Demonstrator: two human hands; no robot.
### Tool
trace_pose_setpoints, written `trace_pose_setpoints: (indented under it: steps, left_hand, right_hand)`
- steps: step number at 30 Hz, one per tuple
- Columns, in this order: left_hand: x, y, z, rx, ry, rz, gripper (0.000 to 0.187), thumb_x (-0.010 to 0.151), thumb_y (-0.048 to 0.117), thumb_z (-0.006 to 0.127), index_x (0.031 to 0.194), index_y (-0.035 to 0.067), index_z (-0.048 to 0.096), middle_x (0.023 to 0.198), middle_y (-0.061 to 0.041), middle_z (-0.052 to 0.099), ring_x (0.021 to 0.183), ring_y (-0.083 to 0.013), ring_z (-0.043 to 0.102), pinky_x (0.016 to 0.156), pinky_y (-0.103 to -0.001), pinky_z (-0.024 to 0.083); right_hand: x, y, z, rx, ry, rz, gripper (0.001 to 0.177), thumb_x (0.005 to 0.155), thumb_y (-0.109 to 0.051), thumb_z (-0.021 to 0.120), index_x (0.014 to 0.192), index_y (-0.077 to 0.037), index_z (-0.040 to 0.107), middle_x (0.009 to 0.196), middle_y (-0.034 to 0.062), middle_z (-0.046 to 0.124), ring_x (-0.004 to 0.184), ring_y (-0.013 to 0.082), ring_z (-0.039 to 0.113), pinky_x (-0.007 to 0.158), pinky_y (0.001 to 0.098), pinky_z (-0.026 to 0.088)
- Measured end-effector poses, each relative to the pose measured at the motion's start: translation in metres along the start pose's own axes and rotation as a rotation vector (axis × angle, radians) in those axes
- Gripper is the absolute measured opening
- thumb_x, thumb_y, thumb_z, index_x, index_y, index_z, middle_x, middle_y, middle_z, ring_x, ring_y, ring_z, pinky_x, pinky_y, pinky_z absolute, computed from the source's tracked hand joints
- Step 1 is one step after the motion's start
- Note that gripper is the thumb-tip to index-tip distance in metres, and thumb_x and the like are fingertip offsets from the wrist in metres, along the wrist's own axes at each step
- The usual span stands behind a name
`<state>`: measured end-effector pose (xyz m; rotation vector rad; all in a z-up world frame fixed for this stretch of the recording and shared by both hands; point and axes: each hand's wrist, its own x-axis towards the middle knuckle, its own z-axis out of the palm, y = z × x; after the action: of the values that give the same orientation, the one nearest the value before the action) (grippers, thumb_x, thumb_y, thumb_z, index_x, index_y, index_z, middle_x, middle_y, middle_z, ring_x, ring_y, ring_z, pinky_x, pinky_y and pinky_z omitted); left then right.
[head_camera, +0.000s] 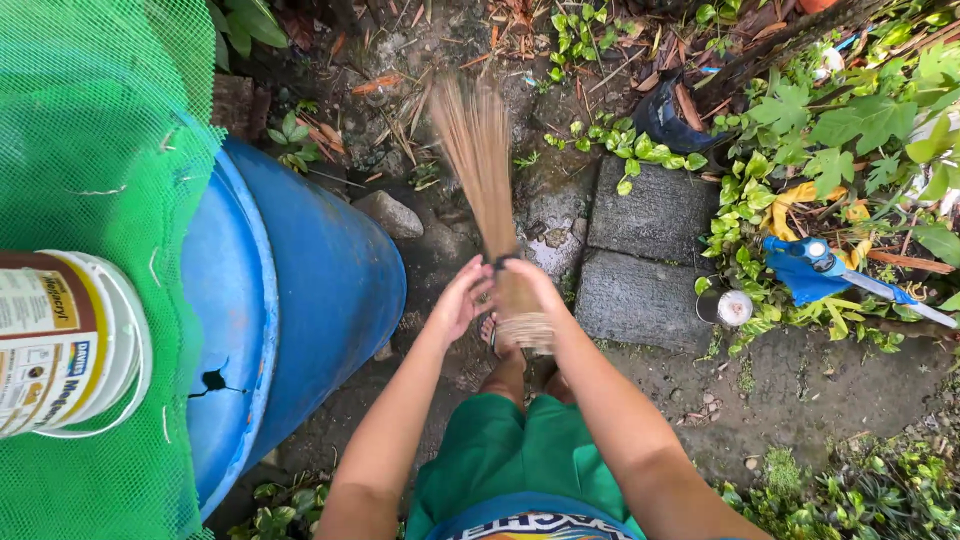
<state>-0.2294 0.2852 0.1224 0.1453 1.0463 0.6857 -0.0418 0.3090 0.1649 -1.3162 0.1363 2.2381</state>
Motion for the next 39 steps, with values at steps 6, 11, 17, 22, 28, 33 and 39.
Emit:
trace_pose_setpoints:
  steps: [6,11,17,22,28,33,39]
  left_hand:
    - [0.013,-0.025,0.002,0.012,0.024,-0.05,0.079,0.09,0.044,0.065,0.159,0.019,0.035,0.142,0.001,0.055,0.121,-0.0177,0.057,0.096,-0.043,0.047]
    - [0.009,-0.035,0.009,0.043,0.056,-0.081,0.081,0.088,0.042,0.069,0.158,0.017,0.037,0.128,0.002,0.06,0.108,-0.0141,0.057,0.084,-0.035,0.047]
    - [0.001,-0.069,0.009,0.103,0.078,-0.099,0.082,0.09,0.04,0.07,0.159,0.014,0.034,0.116,0.001,0.061,0.092,-0.0119,0.05,0.072,-0.028,0.04]
    - [-0.007,-0.082,0.014,0.141,0.107,-0.133,0.085,0.088,0.041,0.07,0.16,0.015,0.035,0.112,0.004,0.06,0.086,-0.0087,0.046,0.068,-0.025,0.038]
    - [-0.011,-0.068,0.036,0.11,0.094,-0.062,0.081,0.089,0.041,0.068,0.16,0.016,0.037,0.12,0.003,0.063,0.084,-0.0065,0.047,0.064,-0.024,0.035]
    - [-0.054,-0.031,0.067,-0.11,0.011,0.128,0.064,0.095,0.028,0.062,0.155,0.013,0.044,0.132,-0.006,0.065,0.109,-0.0138,0.064,0.093,-0.03,0.052]
    - [-0.082,-0.039,0.049,-0.214,-0.062,0.422,0.048,0.103,0.03,0.054,0.146,0.009,0.056,0.135,-0.007,0.066,0.121,-0.0171,0.063,0.104,-0.032,0.05]
  right_hand:
    - [0.021,0.035,-0.055,-0.508,0.027,-0.414,0.08,0.088,-0.023,0.078,0.151,-0.012,0.031,0.13,0.0107,0.065,0.108,0.0204,0.07,0.09,0.0336,0.057]
    - [-0.017,0.036,-0.032,-0.147,-0.068,-0.275,0.063,0.087,-0.025,0.068,0.144,-0.009,0.046,0.115,0.0121,0.067,0.092,0.0243,0.071,0.075,0.0388,0.061]
    - [-0.023,0.061,-0.044,-0.14,-0.033,-0.258,0.065,0.088,-0.021,0.068,0.148,-0.011,0.043,0.116,0.0118,0.067,0.093,0.0235,0.071,0.076,0.0387,0.062]
    - [-0.042,0.064,-0.045,-0.093,-0.024,-0.24,0.078,0.087,-0.021,0.068,0.155,-0.015,0.031,0.112,0.0122,0.065,0.086,0.0268,0.069,0.069,0.0423,0.061]
    - [-0.043,0.054,-0.039,-0.108,0.007,-0.326,0.085,0.086,-0.015,0.069,0.156,-0.023,0.022,0.117,0.0098,0.067,0.091,0.0253,0.07,0.071,0.0425,0.061]
    - [-0.049,0.03,-0.005,-0.01,-0.076,-0.361,0.053,0.093,-0.02,0.069,0.141,-0.013,0.047,0.11,0.0086,0.067,0.09,0.0211,0.073,0.077,0.0395,0.062]
    - [-0.037,0.031,0.015,-0.072,-0.13,-0.145,0.026,0.099,-0.032,0.065,0.105,-0.007,0.069,0.094,0.0101,0.074,0.082,0.0255,0.071,0.075,0.0411,0.061]
